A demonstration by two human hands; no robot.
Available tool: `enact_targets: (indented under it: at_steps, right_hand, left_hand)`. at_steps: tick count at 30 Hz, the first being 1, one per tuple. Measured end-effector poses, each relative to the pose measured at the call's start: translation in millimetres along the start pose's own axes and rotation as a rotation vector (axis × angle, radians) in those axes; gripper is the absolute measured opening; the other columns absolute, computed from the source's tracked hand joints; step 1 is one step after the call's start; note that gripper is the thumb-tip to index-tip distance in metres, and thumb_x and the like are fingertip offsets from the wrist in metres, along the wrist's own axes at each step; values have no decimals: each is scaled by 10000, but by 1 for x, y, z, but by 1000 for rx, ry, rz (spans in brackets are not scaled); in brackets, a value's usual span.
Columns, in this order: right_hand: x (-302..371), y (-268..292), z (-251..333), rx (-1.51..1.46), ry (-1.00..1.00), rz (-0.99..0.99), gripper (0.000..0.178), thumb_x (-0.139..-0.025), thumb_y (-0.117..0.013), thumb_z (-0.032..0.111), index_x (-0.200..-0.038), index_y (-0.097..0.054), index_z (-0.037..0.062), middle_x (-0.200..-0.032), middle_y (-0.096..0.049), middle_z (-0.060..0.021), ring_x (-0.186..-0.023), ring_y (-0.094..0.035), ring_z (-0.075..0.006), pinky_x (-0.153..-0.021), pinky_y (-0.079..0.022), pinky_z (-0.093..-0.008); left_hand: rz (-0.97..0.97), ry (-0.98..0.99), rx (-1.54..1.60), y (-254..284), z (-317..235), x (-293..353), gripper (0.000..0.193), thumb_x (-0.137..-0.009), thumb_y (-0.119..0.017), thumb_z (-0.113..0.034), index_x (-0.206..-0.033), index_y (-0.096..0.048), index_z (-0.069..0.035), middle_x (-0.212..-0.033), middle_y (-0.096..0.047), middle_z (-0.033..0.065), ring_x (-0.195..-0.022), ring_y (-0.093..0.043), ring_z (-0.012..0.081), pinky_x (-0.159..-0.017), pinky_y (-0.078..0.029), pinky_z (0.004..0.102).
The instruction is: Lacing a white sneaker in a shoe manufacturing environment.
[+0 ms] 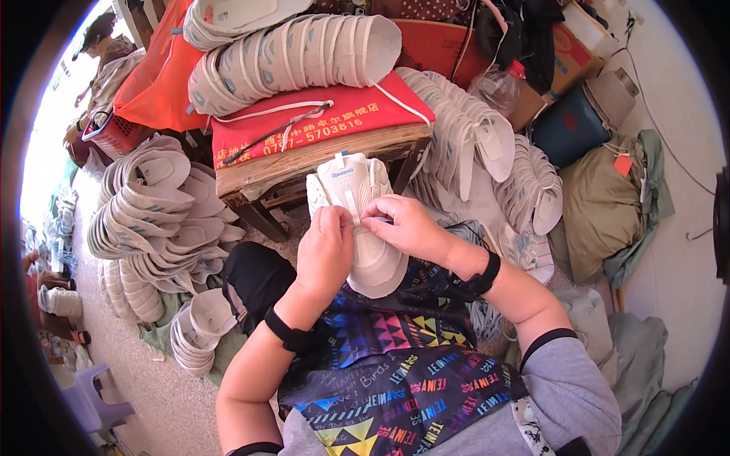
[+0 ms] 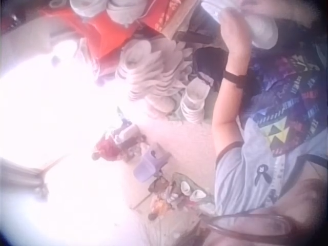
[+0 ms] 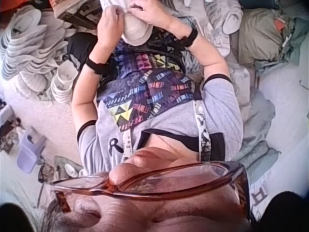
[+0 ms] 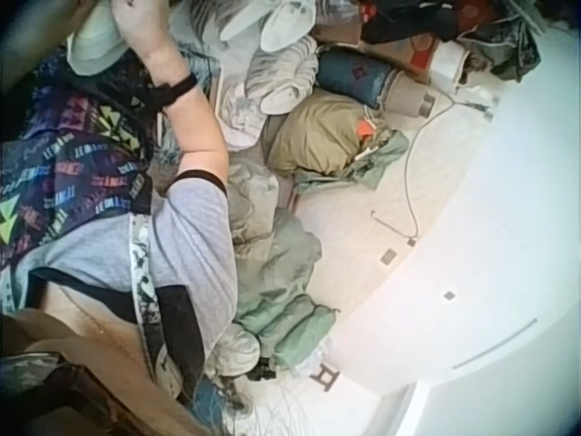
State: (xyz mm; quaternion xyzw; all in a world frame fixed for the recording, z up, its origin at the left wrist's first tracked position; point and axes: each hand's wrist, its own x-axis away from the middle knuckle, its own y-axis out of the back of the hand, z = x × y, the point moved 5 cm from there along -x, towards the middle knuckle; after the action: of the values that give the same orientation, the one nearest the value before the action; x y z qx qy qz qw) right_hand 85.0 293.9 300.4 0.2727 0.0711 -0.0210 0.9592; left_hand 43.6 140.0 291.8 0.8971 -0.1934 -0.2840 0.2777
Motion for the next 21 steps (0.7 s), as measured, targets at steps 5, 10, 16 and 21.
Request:
enact_targets:
  at_steps: [5, 10, 16, 21]
  right_hand:
    - [3, 9, 5, 2, -102, 36, 199, -854, -656, 175, -942, -594, 7, -876, -648, -170, -818, -645, -318, -744, -504, -388]
    - [18, 26, 0, 205, -147, 42, 216, -844, -655, 194, -926, -571, 13, -861, -632, -164, -829, -625, -344, -728, -486, -419]
    - [58, 49, -58, 313, -275, 59, 161, -820, -639, 194, -849, -599, 40, -846, -622, -158, -820, -609, -356, -697, -472, -427]
    - [119, 83, -132, 651, -445, 51, 101, -807, -616, 155, -838, -642, 62, -855, -634, -162, -820, -619, -334, -715, -490, -393]
  left_hand:
    - [70, 29, -171, 26, -2, 9, 136, -878, -515, 6, -1009, -551, 1, -880, -554, 186, -798, -578, 384, -672, -485, 424]
    - [500, 691, 1058, 80, 42, 47, 104, -900, -539, -1, -844, -612, -49, -791, -469, 2, -609, -428, 78, -526, -352, 213]
    - [-598, 917, 1832, 282, 312, 230, 120, -994, -461, -38, -1047, -558, -82, -730, -432, -32, -589, -372, 61, -553, -339, 205]
    - [-1509, 1156, 1598, 391, 364, 378, 57, -963, -527, -129, -931, -574, -123, -722, -510, -18, -643, -487, 139, -619, -415, 297]
